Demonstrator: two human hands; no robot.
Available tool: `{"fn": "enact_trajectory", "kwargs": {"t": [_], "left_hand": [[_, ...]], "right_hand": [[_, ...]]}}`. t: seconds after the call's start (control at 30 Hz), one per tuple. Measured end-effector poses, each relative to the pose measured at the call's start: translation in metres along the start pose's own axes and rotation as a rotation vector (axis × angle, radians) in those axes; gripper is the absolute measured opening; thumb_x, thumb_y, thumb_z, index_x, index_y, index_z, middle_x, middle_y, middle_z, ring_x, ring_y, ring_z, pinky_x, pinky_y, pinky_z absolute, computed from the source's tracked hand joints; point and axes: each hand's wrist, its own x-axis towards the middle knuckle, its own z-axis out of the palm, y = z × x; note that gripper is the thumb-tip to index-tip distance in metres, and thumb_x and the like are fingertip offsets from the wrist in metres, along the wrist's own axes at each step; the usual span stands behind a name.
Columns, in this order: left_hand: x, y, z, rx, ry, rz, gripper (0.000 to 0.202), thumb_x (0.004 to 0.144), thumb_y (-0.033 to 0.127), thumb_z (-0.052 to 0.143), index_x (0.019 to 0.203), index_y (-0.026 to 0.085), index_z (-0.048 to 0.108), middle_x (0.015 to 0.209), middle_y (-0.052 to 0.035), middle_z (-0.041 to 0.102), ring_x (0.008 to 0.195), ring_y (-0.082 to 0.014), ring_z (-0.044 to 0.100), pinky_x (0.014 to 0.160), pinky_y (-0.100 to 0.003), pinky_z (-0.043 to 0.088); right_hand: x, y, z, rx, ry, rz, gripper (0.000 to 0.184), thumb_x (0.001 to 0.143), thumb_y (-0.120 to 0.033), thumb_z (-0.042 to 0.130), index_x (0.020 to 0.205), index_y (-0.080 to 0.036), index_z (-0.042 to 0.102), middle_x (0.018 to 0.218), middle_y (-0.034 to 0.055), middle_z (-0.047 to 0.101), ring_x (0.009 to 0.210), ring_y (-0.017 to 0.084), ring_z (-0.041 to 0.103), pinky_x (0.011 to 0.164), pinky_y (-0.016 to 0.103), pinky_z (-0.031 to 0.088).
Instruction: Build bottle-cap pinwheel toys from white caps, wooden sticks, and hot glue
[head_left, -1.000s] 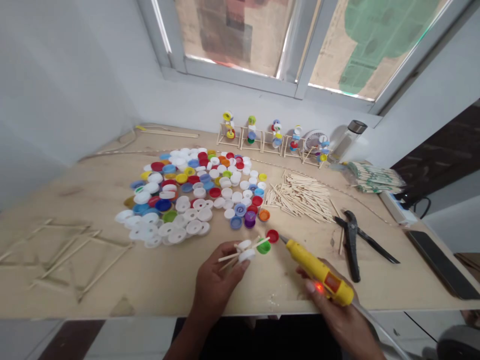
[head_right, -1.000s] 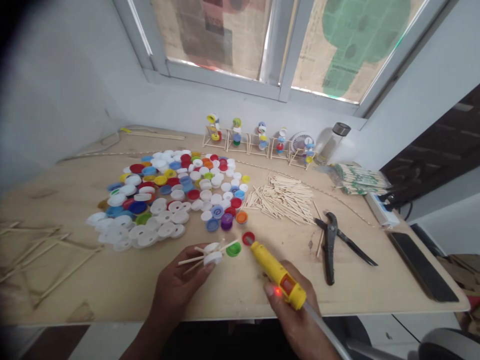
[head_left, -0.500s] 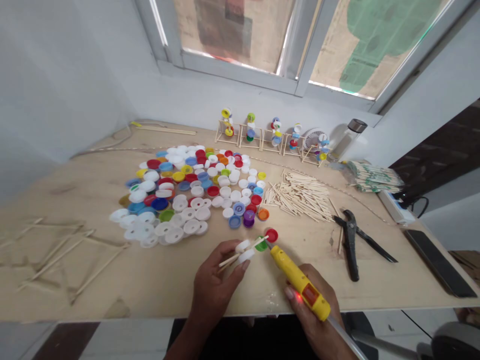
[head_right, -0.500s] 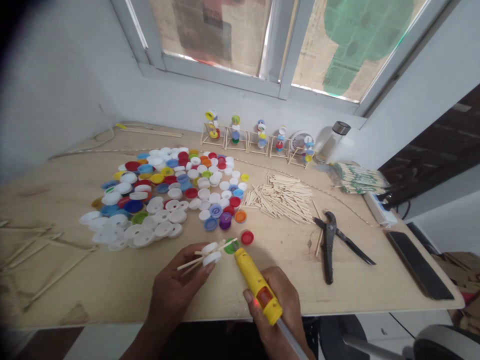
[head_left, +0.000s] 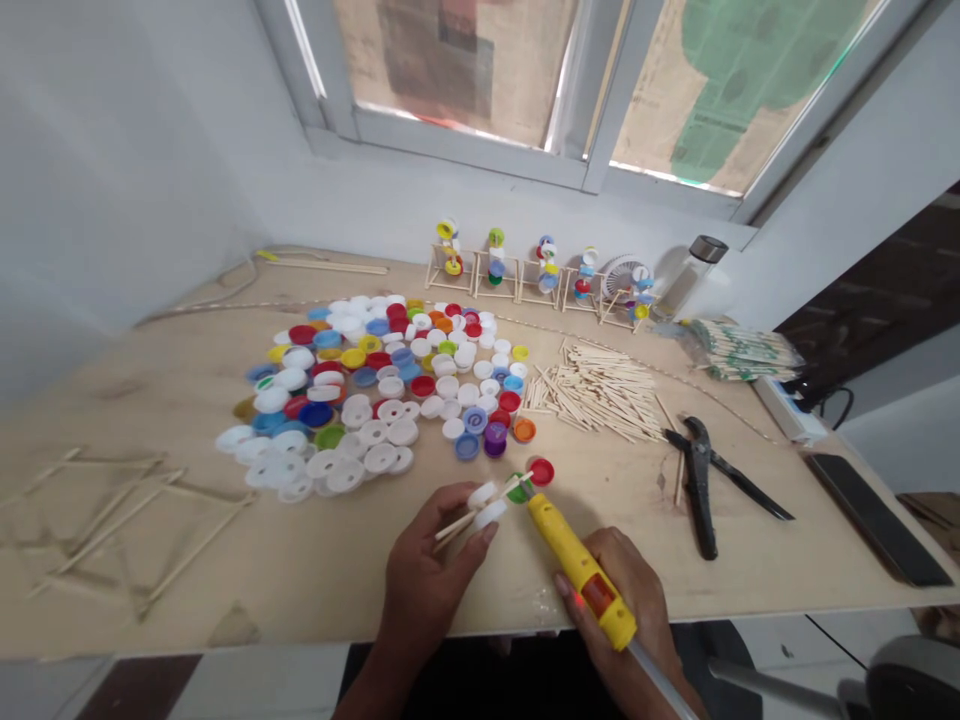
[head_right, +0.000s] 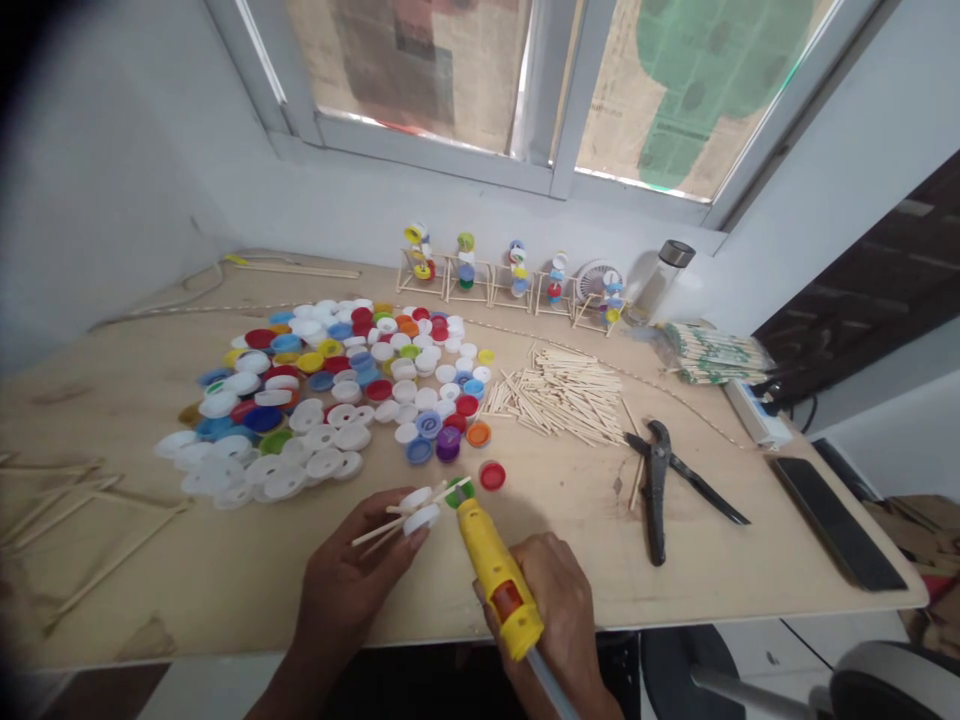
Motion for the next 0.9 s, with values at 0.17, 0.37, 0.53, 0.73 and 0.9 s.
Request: {"fn": "enact_trajectory", "kwargs": {"t": [0.17,0.37,0.53,0.73,0.9], "left_hand": [[0.001,0.001,0.0,-0.007,-0.01,0.003,0.026,0.072,0.033,0.067,0.095,0.021,0.063,0.095,-0.0034,0.07,0.086,-0.0193,0.067,0.081,-0.031,0.055],[0.0,0.009,0.002,-0.028,0.031,-0.048,0.025,0.07,0.033,0.069,0.092,0.021,0.064,0.094,-0.0035,0.07,0.086,-0.0202,0.067,0.084,-0.033,0.054],[0.0,0.008,0.002,-0.029,0.016,-0.043,0.026,0.07,0.033,0.069,0.092,0.02,0.064,0.096,-0.0046,0.071,0.086,-0.0205,0.067,0.082,-0.033,0.055],[0.0,0.007,0.002,-0.016,0.021,-0.037,0.026,0.07,0.032,0.069,0.092,0.021,0.064,0.096,-0.0036,0.071,0.085,-0.0198,0.067,0.082,-0.032,0.054],[0.0,0.007,0.001,-0.012,0.012,-0.04,0.025,0.07,0.033,0.068,0.092,0.021,0.064,0.097,-0.0041,0.07,0.087,-0.0202,0.067,0.083,-0.032,0.054]], "right_hand": [[0.0,0.003,0.003,-0.035,0.026,-0.017,0.022,0.087,-0.034,0.053,0.07,-0.021,0.049,0.061,-0.0014,0.054,0.054,0.013,0.052,0.049,0.023,0.036],[-0.003,0.004,0.003,-0.047,-0.009,0.016,0.024,0.087,-0.039,0.053,0.07,-0.022,0.05,0.061,-0.001,0.055,0.056,0.014,0.053,0.05,0.024,0.037],[-0.006,0.007,0.003,-0.052,-0.012,0.076,0.027,0.087,-0.041,0.053,0.069,-0.022,0.05,0.062,-0.0007,0.055,0.056,0.013,0.052,0.05,0.024,0.038],[-0.008,0.009,0.005,-0.053,-0.02,0.092,0.027,0.087,-0.041,0.054,0.069,-0.021,0.05,0.062,-0.0007,0.054,0.057,0.014,0.052,0.051,0.024,0.037],[-0.008,0.007,0.008,-0.028,0.012,0.061,0.026,0.087,-0.041,0.054,0.07,-0.021,0.05,0.061,-0.0011,0.054,0.057,0.014,0.052,0.052,0.025,0.035]]}}
